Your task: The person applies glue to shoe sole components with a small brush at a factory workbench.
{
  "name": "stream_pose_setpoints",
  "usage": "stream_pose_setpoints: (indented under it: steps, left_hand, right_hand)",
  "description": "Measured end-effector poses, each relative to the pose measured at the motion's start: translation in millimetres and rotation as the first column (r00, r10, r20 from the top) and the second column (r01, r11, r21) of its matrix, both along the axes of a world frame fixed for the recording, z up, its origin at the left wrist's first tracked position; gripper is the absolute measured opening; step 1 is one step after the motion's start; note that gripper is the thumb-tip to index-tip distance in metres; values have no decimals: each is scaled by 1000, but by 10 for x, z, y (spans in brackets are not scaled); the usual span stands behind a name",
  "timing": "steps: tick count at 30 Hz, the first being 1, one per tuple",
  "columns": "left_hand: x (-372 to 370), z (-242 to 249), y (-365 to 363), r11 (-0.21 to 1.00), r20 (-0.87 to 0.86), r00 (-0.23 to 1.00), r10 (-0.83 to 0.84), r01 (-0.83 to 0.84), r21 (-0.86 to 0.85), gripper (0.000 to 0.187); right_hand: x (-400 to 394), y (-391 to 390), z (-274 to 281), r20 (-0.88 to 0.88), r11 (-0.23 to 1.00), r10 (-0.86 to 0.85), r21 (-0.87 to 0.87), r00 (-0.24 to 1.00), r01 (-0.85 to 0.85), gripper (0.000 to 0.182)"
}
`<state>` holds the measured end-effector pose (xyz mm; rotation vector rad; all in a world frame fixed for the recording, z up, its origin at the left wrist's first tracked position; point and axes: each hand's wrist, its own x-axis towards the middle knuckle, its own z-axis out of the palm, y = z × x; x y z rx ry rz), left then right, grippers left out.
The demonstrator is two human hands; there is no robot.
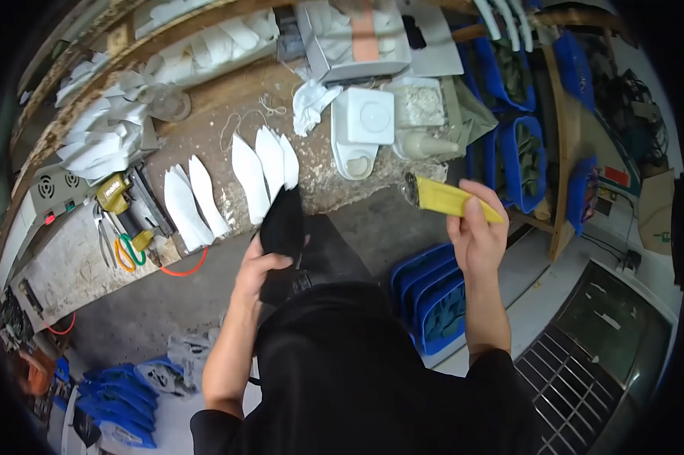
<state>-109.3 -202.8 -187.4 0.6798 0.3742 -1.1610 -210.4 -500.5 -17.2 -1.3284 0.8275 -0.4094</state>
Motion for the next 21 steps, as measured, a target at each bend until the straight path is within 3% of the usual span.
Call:
stream_pose_setpoints:
  steps: [1,3,4,6,8,13,18,21]
  left_hand:
    - [61,159,-141,1000,18,1000,8,-7,-15,80]
    - [218,553,-326,994,69,997,-26,33,-101,80]
    - [285,720,-350,988,114,993,-13,31,-154,81]
    - [404,1025,-283,977,181,984,8,31,-211,81]
    - [524,1287,-169,947,210,974,89,-17,-320,82]
    - [701,1491,432,938,325,941,99,21,-347,95]
    - [731,1436,854,948,327,936,130,-21,-317,101]
    - [751,1560,1024,950,368,911,188,-74,-303,104]
  right_hand:
    - [5,140,132,18,1000,8,-15,1000,-7,24]
    - [141,478,246,26,939,96,-335,995,-82,24]
    - [259,601,272,55,940,115,-330,992,-90,24]
    - [486,789,344,50,751,355,-609,933,-253,26]
    - [680,932,449,-30,450,548,-832,836,-325,29]
    - [932,1511,657,-57,261,662,-917,747,-302,33]
    - [1043,1874,669,-101,113,762,-951,639,-286,35]
    - [1253,1830,646,-28,184,782,-944,622,-275,35]
